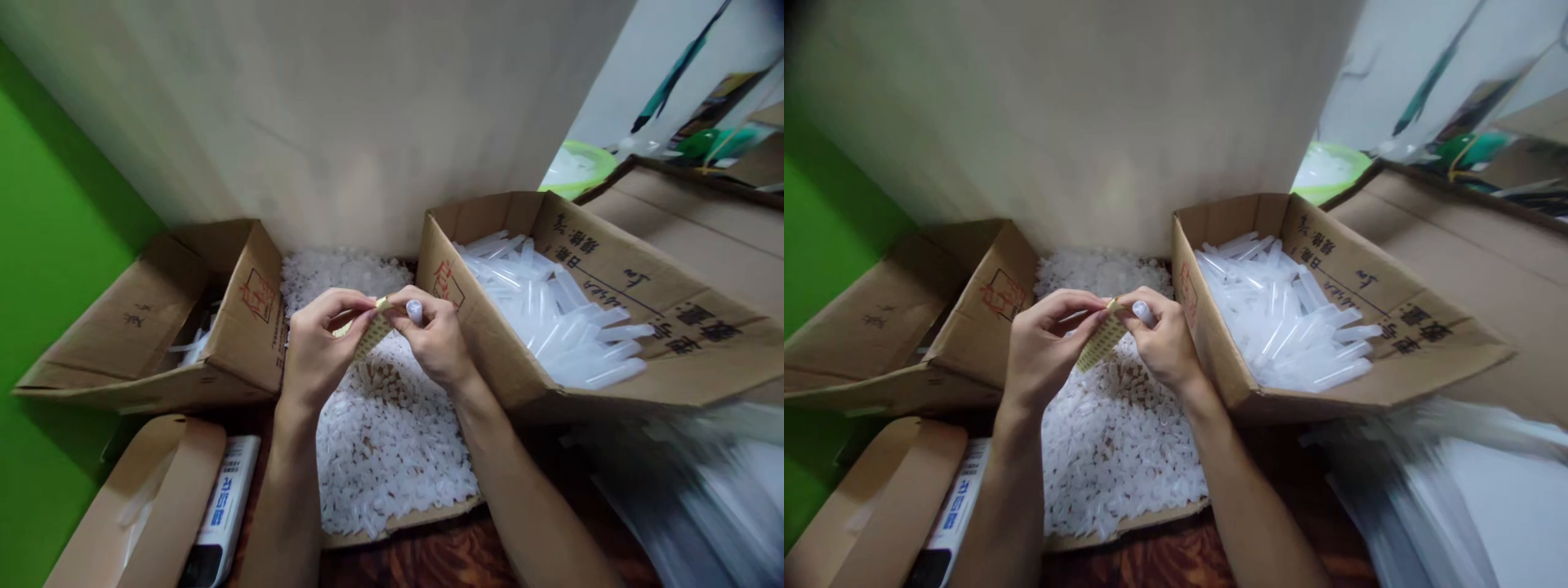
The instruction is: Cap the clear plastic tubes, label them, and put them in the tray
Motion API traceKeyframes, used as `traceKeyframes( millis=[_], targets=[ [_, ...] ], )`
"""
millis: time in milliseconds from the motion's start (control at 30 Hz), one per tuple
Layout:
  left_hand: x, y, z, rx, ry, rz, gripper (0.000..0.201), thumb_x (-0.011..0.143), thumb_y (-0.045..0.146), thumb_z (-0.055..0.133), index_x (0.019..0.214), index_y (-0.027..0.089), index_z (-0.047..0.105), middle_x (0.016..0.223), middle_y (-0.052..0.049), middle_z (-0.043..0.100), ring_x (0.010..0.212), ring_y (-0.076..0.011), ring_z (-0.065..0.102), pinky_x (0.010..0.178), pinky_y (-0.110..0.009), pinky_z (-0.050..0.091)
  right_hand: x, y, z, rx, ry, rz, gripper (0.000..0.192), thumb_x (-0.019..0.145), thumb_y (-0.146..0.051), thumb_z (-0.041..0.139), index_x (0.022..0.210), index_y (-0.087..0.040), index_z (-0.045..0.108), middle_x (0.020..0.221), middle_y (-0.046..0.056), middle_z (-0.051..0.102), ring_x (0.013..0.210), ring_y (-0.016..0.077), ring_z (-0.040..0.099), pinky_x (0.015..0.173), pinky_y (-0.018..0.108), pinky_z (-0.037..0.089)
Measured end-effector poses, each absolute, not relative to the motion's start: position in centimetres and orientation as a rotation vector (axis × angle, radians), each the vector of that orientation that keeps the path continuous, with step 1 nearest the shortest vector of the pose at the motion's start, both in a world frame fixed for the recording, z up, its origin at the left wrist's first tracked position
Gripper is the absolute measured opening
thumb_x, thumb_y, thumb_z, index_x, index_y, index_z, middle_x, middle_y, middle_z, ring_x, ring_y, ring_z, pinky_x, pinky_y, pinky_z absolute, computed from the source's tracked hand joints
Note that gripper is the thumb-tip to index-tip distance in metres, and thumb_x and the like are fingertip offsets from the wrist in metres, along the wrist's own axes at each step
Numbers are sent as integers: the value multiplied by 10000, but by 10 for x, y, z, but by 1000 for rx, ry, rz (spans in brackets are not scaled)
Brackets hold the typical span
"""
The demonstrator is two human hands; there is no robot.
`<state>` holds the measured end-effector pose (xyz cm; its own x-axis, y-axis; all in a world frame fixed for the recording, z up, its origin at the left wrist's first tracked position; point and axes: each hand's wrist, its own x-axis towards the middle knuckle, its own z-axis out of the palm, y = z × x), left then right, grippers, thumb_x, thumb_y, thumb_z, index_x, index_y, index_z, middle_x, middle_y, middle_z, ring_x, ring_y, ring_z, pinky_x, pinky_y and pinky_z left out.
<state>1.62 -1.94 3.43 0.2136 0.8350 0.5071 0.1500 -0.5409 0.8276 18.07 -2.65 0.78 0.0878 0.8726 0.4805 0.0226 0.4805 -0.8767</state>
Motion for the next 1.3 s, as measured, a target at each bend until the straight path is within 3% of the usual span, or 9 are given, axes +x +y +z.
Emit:
traceKeyframes(
  millis=[633, 833, 1100, 1300],
  targets=[
    [12, -17, 38, 1969, 870, 1279, 55, 963, 213, 693, 915, 185, 696, 1039, -32, 626, 997, -128, 695, 910, -250, 635, 177, -25, 3, -847, -1351, 728, 122, 840, -113, 661, 815, -201, 743, 862, 14, 728, 828, 165, 671, 784, 295, 529],
    [13, -19, 42, 1902, 883, 1326, 120, 964, 286, 695, 891, 192, 682, 1106, -59, 605, 1088, -176, 681, 935, -311, 621, 176, -24, 2, -888, -1327, 733, 102, 878, -158, 653, 848, -193, 744, 900, 26, 747, 836, 173, 677, 804, 311, 528],
    [36, -28, 47, 1941, 929, 1230, 109, 962, 277, 659, 885, 204, 682, 1215, -96, 586, 1266, -242, 569, 1141, -483, 475, 175, -25, 0, -960, -1483, 479, 147, 914, -125, 603, 830, -191, 704, 854, 28, 705, 789, 175, 648, 739, 293, 490],
    [45, -27, 41, 1870, 1000, 1275, 132, 945, 282, 659, 848, 193, 672, 1193, -108, 572, 1226, -240, 578, 1073, -453, 516, 177, -26, 1, -999, -1517, 440, 186, 939, -130, 579, 834, -190, 721, 806, 26, 672, 747, 175, 624, 689, 297, 456]
  ],
)
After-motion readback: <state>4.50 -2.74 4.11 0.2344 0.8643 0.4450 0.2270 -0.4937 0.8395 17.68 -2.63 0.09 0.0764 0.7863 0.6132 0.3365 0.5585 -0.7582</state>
